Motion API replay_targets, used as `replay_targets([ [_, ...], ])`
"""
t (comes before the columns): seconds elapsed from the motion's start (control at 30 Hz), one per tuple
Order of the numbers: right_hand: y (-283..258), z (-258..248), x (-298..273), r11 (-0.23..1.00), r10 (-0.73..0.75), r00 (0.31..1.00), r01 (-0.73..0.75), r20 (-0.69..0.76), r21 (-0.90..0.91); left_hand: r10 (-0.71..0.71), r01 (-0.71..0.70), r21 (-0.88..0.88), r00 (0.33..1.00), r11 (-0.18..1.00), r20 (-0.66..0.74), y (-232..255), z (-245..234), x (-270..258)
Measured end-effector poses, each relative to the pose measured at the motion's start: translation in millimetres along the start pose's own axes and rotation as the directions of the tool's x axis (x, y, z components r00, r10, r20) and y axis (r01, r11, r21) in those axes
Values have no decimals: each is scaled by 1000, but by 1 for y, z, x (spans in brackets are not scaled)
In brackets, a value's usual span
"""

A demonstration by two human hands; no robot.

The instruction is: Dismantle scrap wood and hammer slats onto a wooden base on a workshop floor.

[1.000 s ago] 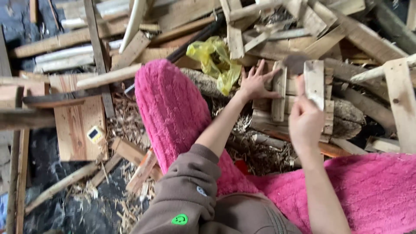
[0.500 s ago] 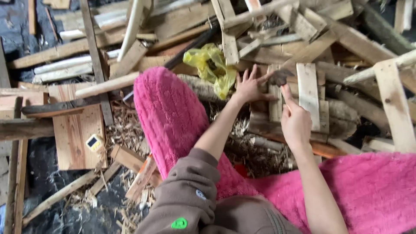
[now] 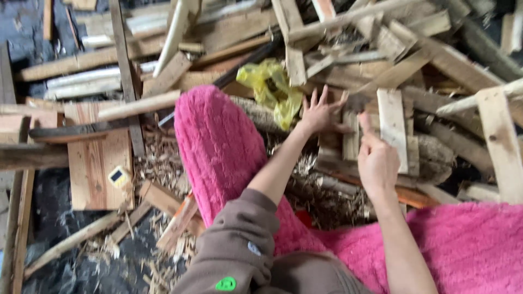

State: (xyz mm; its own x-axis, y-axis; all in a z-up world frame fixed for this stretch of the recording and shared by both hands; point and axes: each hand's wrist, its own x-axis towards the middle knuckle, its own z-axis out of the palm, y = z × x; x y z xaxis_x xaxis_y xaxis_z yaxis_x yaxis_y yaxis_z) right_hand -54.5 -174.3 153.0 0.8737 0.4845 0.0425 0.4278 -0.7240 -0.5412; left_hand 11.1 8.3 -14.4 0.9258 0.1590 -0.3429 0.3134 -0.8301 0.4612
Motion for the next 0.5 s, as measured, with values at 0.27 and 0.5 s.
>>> replay_targets([
  [0.27, -13, -16, -6, 1000, -1, 1000, 1, -1, -23, -10, 11, -44, 1000, 999, 16, 10, -10, -16],
  [0.5, 6, -4, -8, 970, -239, 954, 244, -183, 3, -9, 12, -83, 999, 996, 43, 4, -3, -8],
])
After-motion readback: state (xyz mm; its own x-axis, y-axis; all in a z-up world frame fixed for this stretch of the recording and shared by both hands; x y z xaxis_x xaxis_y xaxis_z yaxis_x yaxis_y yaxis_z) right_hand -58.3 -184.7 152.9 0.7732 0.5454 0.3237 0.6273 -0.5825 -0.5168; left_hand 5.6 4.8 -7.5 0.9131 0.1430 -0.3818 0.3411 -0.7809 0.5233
